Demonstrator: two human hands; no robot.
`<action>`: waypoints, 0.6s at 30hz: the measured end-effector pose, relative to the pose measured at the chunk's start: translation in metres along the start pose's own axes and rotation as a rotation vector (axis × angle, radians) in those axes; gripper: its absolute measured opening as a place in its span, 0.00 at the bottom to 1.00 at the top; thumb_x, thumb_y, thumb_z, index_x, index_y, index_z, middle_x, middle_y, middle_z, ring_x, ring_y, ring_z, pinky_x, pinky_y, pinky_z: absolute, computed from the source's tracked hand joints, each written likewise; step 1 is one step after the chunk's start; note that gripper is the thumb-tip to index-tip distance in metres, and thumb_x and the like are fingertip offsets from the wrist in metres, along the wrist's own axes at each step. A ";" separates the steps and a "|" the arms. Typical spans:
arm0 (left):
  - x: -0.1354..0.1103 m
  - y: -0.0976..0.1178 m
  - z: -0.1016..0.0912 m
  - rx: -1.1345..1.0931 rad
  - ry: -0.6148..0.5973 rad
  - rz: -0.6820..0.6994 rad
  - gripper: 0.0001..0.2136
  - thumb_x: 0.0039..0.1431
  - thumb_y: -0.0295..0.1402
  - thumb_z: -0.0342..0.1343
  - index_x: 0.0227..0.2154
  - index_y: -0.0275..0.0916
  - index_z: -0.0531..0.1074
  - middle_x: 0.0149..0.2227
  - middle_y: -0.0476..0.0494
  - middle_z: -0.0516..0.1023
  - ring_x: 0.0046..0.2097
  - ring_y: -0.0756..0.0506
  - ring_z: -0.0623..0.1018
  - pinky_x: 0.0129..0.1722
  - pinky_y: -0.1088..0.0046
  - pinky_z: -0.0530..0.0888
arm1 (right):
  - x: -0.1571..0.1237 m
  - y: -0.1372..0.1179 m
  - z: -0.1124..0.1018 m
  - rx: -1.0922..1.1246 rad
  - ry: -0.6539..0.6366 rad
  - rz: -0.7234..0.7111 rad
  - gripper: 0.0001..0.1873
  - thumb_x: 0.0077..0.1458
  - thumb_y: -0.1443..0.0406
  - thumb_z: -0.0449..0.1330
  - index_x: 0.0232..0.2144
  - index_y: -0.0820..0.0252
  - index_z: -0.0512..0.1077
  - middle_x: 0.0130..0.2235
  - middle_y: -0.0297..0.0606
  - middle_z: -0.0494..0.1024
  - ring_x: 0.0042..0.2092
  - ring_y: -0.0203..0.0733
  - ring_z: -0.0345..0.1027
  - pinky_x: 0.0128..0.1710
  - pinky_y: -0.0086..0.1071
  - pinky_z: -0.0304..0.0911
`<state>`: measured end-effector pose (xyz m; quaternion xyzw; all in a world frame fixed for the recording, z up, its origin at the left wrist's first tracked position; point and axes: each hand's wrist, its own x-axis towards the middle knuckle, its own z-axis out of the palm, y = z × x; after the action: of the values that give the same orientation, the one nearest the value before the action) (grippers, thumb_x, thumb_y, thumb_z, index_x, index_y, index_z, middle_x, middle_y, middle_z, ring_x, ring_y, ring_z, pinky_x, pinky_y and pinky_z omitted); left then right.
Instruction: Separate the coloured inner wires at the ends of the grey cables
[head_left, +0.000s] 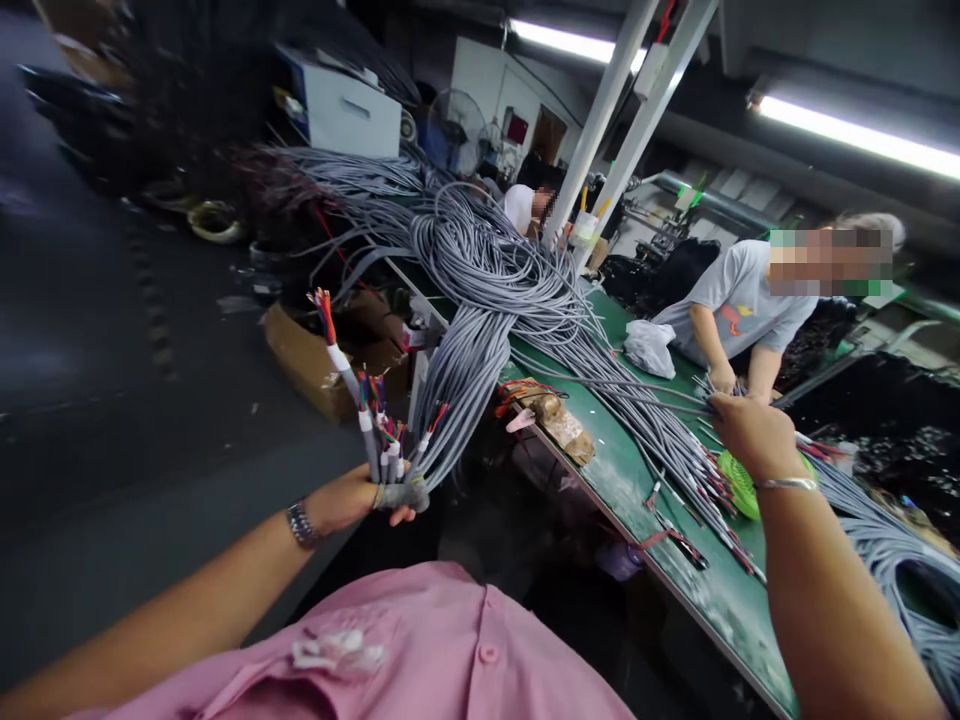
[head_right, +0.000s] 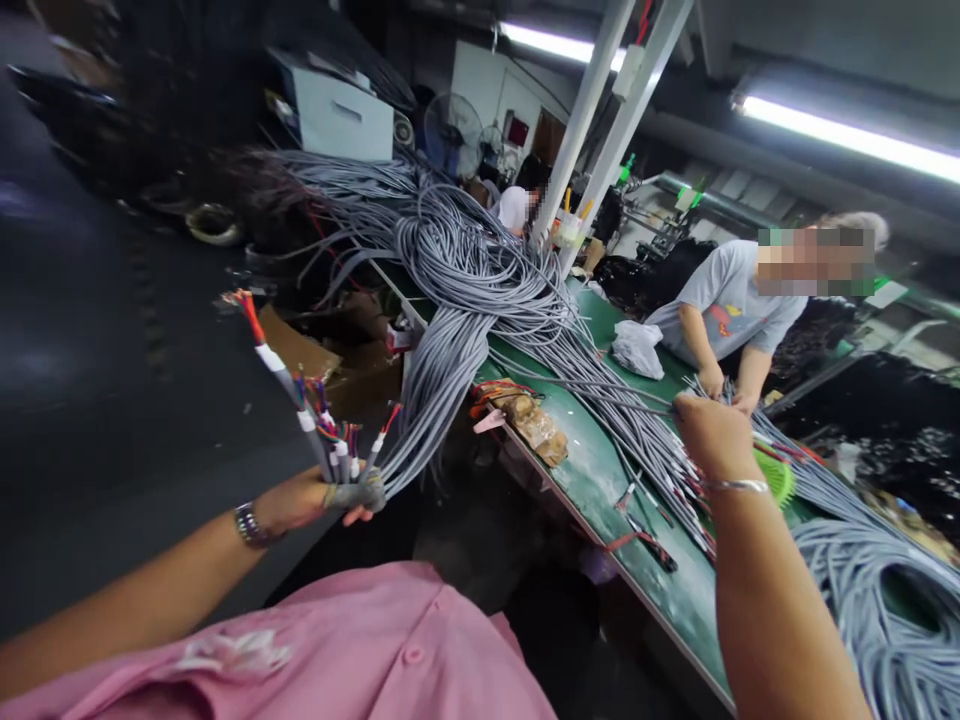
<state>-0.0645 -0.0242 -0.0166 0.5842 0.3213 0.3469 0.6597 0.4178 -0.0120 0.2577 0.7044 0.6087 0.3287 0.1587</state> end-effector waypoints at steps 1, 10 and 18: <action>-0.003 0.005 -0.001 -0.015 -0.003 0.010 0.18 0.52 0.47 0.61 0.27 0.33 0.78 0.22 0.41 0.77 0.26 0.46 0.75 0.33 0.69 0.70 | -0.012 -0.007 -0.016 0.009 0.045 -0.040 0.13 0.60 0.59 0.52 0.36 0.59 0.73 0.28 0.43 0.76 0.25 0.42 0.68 0.22 0.32 0.46; -0.044 0.090 -0.013 0.224 -0.030 0.088 0.14 0.53 0.41 0.61 0.26 0.33 0.79 0.22 0.43 0.76 0.26 0.48 0.71 0.29 0.75 0.67 | -0.115 -0.088 -0.148 0.374 0.388 -0.661 0.15 0.63 0.64 0.47 0.27 0.53 0.69 0.24 0.39 0.71 0.24 0.39 0.62 0.30 0.37 0.53; -0.037 0.136 0.002 0.225 -0.012 0.139 0.18 0.55 0.43 0.58 0.21 0.32 0.76 0.22 0.43 0.77 0.28 0.47 0.74 0.31 0.73 0.69 | -0.140 -0.257 -0.134 0.631 0.373 -1.361 0.10 0.58 0.72 0.52 0.28 0.60 0.71 0.25 0.37 0.76 0.27 0.39 0.69 0.26 0.33 0.55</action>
<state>-0.0942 -0.0455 0.1190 0.6773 0.3129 0.3499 0.5665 0.1300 -0.1166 0.1581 0.1199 0.9892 0.0830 0.0122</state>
